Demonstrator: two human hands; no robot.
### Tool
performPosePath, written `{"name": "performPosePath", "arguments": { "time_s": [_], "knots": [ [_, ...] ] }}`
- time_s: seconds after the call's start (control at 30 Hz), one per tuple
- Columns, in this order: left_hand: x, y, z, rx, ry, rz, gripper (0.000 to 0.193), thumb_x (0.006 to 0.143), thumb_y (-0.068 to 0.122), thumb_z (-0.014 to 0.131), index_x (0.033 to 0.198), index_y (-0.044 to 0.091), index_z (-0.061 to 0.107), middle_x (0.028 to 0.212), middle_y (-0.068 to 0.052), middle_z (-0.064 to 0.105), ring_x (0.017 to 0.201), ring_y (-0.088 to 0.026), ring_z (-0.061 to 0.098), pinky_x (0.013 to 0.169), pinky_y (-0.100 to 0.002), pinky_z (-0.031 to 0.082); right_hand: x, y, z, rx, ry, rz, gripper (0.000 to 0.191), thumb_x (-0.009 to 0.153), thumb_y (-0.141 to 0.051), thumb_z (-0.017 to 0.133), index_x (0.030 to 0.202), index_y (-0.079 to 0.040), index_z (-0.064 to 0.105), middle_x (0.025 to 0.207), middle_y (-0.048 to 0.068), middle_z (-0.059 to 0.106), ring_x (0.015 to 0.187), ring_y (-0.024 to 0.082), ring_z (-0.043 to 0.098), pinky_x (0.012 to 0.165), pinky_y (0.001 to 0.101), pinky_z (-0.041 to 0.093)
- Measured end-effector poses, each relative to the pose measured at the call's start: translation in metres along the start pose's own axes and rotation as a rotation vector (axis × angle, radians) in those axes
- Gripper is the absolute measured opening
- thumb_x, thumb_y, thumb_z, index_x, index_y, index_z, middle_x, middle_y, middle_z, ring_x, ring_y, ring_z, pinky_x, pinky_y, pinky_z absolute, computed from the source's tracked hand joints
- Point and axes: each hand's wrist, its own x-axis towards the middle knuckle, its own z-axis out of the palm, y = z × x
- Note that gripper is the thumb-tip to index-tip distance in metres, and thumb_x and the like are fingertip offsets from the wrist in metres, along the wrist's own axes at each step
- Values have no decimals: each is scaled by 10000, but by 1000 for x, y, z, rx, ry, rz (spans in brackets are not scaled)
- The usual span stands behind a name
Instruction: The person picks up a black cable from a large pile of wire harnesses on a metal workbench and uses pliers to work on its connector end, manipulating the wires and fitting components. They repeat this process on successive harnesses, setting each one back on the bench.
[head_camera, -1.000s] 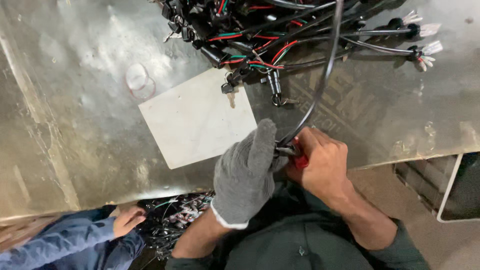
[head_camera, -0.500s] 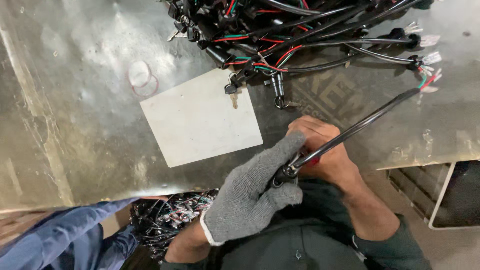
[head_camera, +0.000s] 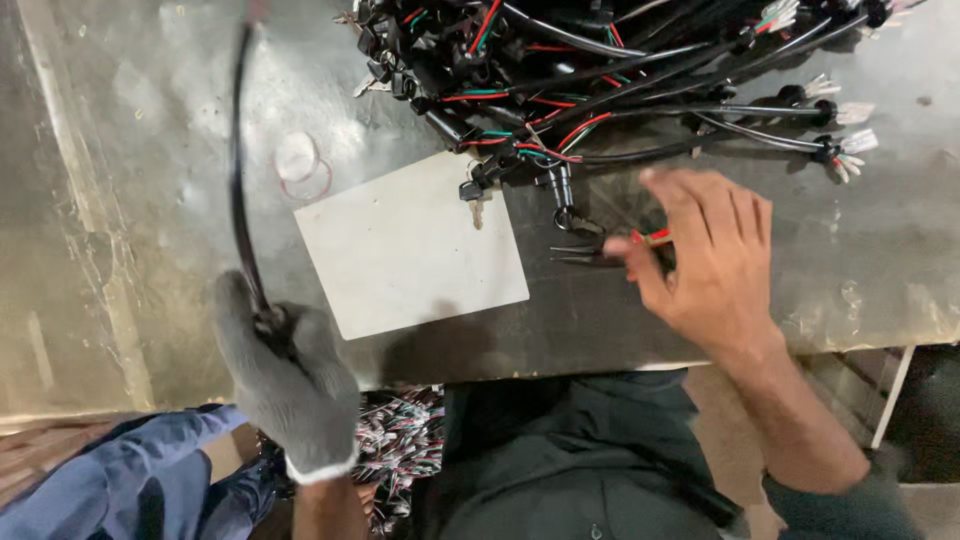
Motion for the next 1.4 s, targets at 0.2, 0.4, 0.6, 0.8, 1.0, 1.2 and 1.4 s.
{"name": "performPosePath", "arguments": {
  "time_s": [0.2, 0.4, 0.6, 0.8, 1.0, 1.2, 1.4],
  "knots": [
    [33, -4, 32, 361, -196, 56, 870, 893, 462, 765, 1519, -41, 430, 1419, -294, 529, 1305, -474, 503, 1056, -550, 433, 58, -12, 7, -143, 8, -157, 237, 928, -149, 756, 1146, -125, 664, 1231, 74, 624, 1153, 297, 593, 973, 399, 486],
    [3, 50, 47, -719, -486, 101, 790, 889, 391, 765, 1512, 22, 449, 1429, -192, 588, 1364, -337, 575, 1191, -439, 464, 16, -22, -43, 175, -73, -269, 382, 739, 25, 668, 1088, -103, 756, 1001, 9, 684, 938, 268, 648, 835, 390, 448],
    [2, 90, 54, -1167, -1078, -202, 177, 973, 212, 712, 1038, 48, 715, 930, -68, 689, 851, -208, 680, 806, -347, 555, -4, -55, -43, 429, 408, 60, 223, 1011, -185, 695, 1227, -157, 648, 1152, 170, 587, 1096, 316, 579, 961, 371, 494],
    [-27, 83, 71, -1200, -1003, 164, 165, 1021, 213, 687, 1086, 67, 650, 876, -34, 622, 879, -128, 618, 806, -279, 480, -25, -56, -16, 1975, 2, 545, 383, 1112, -387, 451, 1170, -38, 598, 917, 133, 661, 898, 262, 645, 834, 402, 471],
    [-37, 91, 93, -1533, -723, -648, 381, 1099, 280, 568, 1368, 15, 620, 840, -20, 636, 758, -123, 557, 680, -277, 444, -3, -124, -45, 1641, 19, 180, 328, 1100, -357, 545, 1003, -48, 599, 889, 101, 646, 730, 206, 529, 719, 384, 460],
    [-35, 77, 82, -1689, -1185, -431, 624, 983, 580, 592, 1308, 48, 596, 1193, 5, 647, 1079, -59, 591, 970, -224, 492, -29, -86, -53, 1658, -202, 107, 531, 1105, -465, 499, 1014, 41, 631, 890, 129, 631, 720, 181, 493, 697, 358, 414],
    [-44, 64, 75, -1519, -1324, -297, 367, 1056, 250, 695, 1317, 30, 559, 1124, -1, 604, 1042, -79, 564, 963, -283, 515, -63, -47, -34, 1946, -111, 374, 595, 1061, -495, 500, 953, 72, 643, 650, 16, 444, 579, 130, 361, 610, 368, 320]
  ]
}}
